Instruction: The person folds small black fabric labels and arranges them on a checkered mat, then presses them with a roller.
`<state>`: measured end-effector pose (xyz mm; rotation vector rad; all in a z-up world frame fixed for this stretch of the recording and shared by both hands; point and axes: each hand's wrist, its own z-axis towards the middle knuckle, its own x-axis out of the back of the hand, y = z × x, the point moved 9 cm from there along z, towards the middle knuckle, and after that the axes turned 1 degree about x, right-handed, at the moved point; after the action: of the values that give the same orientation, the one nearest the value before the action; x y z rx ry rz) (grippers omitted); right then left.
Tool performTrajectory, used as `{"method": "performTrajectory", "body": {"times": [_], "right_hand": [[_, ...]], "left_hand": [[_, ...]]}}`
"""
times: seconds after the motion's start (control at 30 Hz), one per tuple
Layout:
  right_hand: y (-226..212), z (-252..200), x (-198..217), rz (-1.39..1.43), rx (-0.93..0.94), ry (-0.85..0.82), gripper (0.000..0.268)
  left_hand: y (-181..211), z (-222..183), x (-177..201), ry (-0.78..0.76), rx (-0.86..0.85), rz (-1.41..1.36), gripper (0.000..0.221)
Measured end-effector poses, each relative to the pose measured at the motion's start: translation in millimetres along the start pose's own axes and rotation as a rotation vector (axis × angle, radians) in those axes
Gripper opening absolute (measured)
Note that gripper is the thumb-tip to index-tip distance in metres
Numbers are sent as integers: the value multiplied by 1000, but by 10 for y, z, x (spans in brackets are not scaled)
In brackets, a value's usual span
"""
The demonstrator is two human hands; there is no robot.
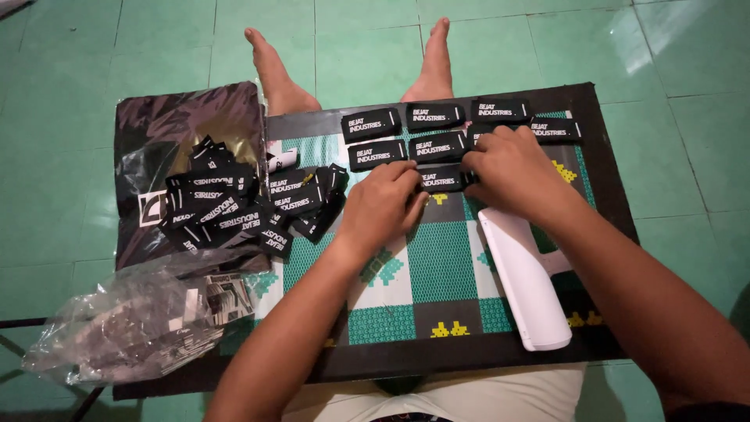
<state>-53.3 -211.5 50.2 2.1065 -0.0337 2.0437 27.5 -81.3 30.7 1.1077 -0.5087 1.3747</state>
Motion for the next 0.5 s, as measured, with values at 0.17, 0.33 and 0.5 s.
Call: {"method": "performTrajectory", "body": {"times": [0.17,0.33,0.5], "right_hand": [[-9,-2,32,4,-21,-15,33],[-1,-9,57,22,-13,6,29],[-18,14,117,31,-2,-16,33]], "left_hand": [[-15,2,-16,13,-4,4,18],[-20,9,-17,21,-1,8,19],[-9,-7,-27,53,-23,20,19]]}}
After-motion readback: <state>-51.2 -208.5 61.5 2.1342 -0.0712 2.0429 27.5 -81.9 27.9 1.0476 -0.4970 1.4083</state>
